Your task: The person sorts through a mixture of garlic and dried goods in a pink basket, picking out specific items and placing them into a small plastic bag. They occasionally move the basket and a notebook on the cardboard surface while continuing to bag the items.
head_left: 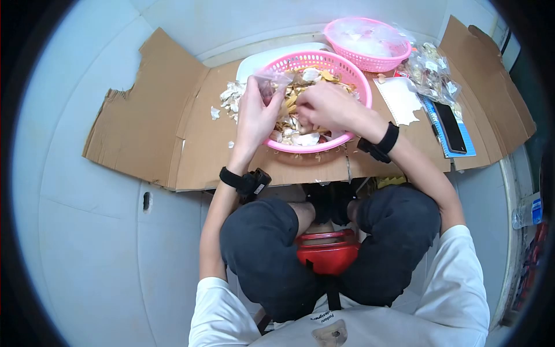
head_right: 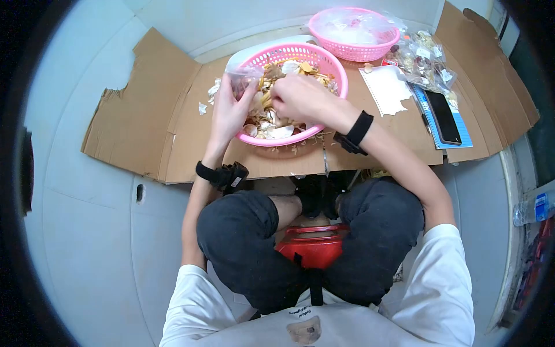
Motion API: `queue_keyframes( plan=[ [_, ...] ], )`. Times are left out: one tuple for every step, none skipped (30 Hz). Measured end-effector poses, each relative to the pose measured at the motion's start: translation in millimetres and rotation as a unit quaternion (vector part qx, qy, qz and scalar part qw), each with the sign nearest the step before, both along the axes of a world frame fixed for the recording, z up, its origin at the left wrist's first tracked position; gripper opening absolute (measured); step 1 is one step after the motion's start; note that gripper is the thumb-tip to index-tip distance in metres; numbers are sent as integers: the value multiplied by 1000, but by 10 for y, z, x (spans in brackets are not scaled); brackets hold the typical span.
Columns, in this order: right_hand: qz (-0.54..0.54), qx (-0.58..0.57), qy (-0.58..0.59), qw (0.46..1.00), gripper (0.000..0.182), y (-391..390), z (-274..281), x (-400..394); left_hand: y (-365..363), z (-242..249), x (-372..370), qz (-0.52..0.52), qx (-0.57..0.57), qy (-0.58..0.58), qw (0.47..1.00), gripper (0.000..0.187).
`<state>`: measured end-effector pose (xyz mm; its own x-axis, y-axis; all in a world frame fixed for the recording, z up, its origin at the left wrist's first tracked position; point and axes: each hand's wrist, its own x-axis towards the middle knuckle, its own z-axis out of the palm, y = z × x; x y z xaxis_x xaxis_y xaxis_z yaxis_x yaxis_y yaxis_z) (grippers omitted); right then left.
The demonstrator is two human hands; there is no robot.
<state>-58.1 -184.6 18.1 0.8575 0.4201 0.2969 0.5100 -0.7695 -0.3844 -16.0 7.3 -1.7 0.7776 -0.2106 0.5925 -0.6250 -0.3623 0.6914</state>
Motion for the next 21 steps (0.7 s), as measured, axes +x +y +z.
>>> queue_keyframes(
  plan=[
    [-51,-66,23,996,20,-14,31,18,22,-18,-8,-8,0,12,1000,34],
    [-45,-70,23,996,18,-22,-7,12,11,-5,-25,-15,4,19,1000,34],
    [-39,-71,18,997,17,-21,-11,30,5,-5,-35,-16,1,19,1000,34],
    [-41,-73,15,996,17,-18,-14,45,-2,11,-55,-34,-12,20,999,33],
    [-41,-85,8,995,15,-13,-29,34,1,43,-80,-53,-25,21,998,33],
    [-43,-97,1,994,15,-2,-18,18,11,107,-121,-60,-7,41,997,34],
    [-47,-97,-1,994,15,7,-2,13,22,119,-133,-64,-7,39,997,34],
    [-40,-78,1,996,16,17,9,5,24,119,-138,-62,0,46,997,33],
    [-33,-59,4,998,19,22,11,4,20,106,-123,-60,8,55,997,33],
    [-40,-106,-1,994,23,22,9,9,18,59,-87,-71,-2,38,997,30],
    [-41,-107,2,993,23,22,-8,14,36,23,-65,-72,-3,40,997,30],
    [-27,-109,1,994,24,18,-27,18,47,35,-83,-67,8,52,996,29],
    [-11,-115,-1,993,25,5,-26,36,41,40,-90,-60,16,63,996,29],
    [-6,-120,-1,993,25,-7,-45,44,26,31,-83,-55,10,63,996,29],
    [-1,-92,-51,994,26,-3,-74,30,12,27,-70,-71,-22,53,996,31],
    [4,-62,-100,993,26,-2,-92,18,-2,24,-56,-88,-52,43,994,33],
    [9,-62,-100,993,26,-11,-92,12,-5,20,-45,-83,-53,43,994,33],
    [24,-44,-94,994,23,3,-29,-10,2,22,-28,-66,-32,51,996,33],
    [39,-24,-88,995,20,13,14,-23,10,23,-15,-49,-9,60,997,33],
    [41,-20,-88,995,20,12,23,-18,12,16,4,-46,-5,60,997,33],
    [80,-34,-2,996,17,7,19,-13,12,10,15,-44,2,44,998,33]
  ],
)
